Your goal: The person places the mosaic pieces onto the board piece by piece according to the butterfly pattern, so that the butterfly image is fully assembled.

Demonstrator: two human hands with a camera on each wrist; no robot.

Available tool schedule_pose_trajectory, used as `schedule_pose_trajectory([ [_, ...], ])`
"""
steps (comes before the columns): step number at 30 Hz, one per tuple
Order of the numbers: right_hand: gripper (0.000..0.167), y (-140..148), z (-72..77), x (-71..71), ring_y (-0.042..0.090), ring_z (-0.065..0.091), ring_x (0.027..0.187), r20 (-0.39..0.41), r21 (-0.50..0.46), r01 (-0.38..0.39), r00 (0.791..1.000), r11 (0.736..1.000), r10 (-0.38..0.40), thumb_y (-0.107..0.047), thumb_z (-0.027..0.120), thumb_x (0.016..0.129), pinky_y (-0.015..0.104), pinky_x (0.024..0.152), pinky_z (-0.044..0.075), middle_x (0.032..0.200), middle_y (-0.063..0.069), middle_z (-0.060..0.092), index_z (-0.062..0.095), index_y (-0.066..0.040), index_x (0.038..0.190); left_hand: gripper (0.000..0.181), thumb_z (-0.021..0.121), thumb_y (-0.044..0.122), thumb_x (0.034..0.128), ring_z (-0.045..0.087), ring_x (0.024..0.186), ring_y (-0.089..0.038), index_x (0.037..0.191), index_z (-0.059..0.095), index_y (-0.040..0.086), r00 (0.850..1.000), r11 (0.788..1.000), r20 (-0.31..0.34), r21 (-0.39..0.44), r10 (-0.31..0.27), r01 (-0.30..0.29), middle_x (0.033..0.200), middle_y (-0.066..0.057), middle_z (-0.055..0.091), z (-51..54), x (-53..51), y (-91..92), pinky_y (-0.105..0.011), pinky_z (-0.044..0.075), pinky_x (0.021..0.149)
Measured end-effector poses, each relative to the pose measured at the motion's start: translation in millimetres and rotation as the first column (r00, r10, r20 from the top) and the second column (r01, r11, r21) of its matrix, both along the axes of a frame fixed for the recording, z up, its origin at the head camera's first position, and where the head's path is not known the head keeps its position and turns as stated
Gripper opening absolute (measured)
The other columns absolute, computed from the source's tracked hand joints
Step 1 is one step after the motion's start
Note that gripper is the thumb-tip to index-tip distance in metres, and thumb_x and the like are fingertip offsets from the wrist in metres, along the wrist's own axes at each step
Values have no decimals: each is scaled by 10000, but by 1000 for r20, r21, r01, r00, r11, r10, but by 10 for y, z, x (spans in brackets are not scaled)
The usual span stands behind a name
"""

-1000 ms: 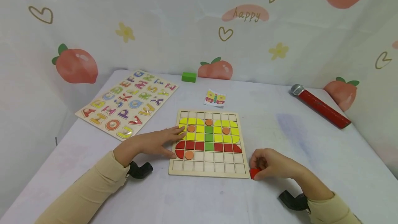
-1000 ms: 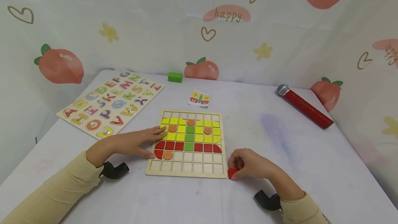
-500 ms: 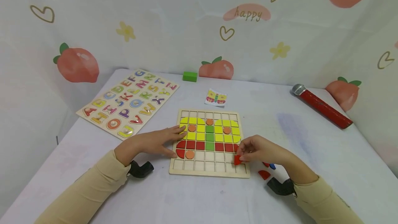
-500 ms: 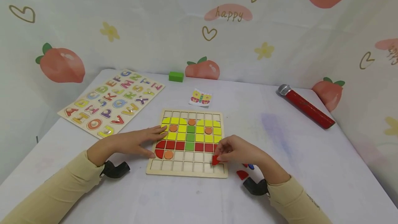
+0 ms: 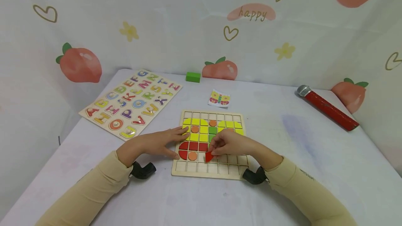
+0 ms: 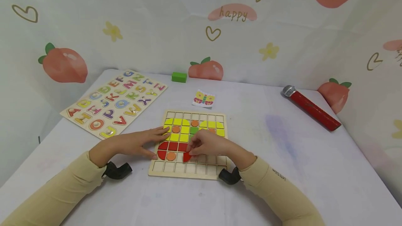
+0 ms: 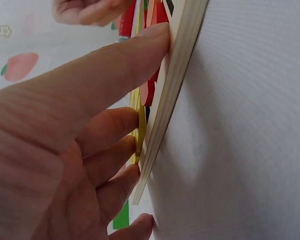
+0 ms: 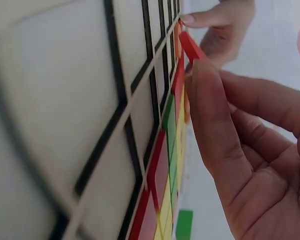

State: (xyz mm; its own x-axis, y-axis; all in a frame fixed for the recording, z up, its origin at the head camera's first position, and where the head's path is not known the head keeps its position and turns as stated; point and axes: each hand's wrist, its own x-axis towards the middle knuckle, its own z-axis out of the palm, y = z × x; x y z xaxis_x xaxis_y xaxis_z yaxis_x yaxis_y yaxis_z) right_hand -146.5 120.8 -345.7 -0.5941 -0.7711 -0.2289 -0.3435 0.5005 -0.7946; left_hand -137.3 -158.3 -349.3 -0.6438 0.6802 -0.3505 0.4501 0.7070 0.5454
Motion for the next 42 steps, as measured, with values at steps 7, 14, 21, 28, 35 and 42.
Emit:
schedule_pose_trajectory([
  [7, 122, -119, -5, -16, 44, 608, 712, -24, 53, 10, 1000, 999, -9, -120, 657, 861, 163, 696, 514, 838, 15, 703, 701, -43, 945, 751, 661, 352, 851, 58, 1463, -243, 1475, 281, 178, 1000, 1000, -5, -13, 5, -5, 1578, 8, 132, -20, -9, 17, -471, 172, 1163],
  [14, 153, -146, 10, 3, 35, 581, 758, -48, 74, 8, 999, 997, -4, -126, 669, 852, 158, 709, 504, 896, 3, 695, 702, -53, 983, 750, 661, 346, 852, 54, 1462, -255, 1474, 282, 167, 1000, 1000, 0, -10, 6, -6, 1579, 5, 129, -14, -11, 13, -477, 160, 1164],
  [21, 156, -150, 36, 26, 37, 612, 798, -12, 54, 2, 1000, 999, -2, -128, 672, 850, 174, 728, 516, 929, 10, 704, 706, -53, 983, 751, 668, 334, 849, 45, 1463, -254, 1472, 287, 156, 1000, 1000, 7, 5, 7, -7, 1579, 3, 127, -11, 0, 11, -480, 151, 1165],
  [28, 152, -54, 88, 52, 38, 624, 817, -49, 60, 4, 999, 998, -1, -165, 665, 858, 179, 786, 509, 923, -17, 701, 710, -78, 974, 742, 666, 324, 851, 54, 1462, -257, 1471, 292, 160, 1000, 1000, 4, -3, 12, -12, 1577, -5, 138, 0, 7, 14, -479, 163, 1163],
  [35, 182, 373, 101, 79, 102, 619, 861, -8, 43, 123, 992, 992, -122, -204, 662, 864, 239, 844, 523, 972, 30, 693, 710, -74, 982, 749, 670, 320, 847, 59, 1462, -258, 1472, 289, 160, 1000, 1000, 4, -8, 21, -21, 1576, -6, 143, -10, 0, 14, -479, 178, 1159],
  [42, 250, 912, 93, 206, 179, 593, 917, 32, 97, 303, 951, 948, -307, -209, 662, 862, 238, 779, 526, 1037, 82, 682, 683, -42, 1047, 755, 670, 332, 846, 60, 1462, -254, 1474, 282, 176, 1000, 1000, 1, -13, 21, -21, 1578, 8, 132, -31, -7, 10, -475, 185, 1158],
])
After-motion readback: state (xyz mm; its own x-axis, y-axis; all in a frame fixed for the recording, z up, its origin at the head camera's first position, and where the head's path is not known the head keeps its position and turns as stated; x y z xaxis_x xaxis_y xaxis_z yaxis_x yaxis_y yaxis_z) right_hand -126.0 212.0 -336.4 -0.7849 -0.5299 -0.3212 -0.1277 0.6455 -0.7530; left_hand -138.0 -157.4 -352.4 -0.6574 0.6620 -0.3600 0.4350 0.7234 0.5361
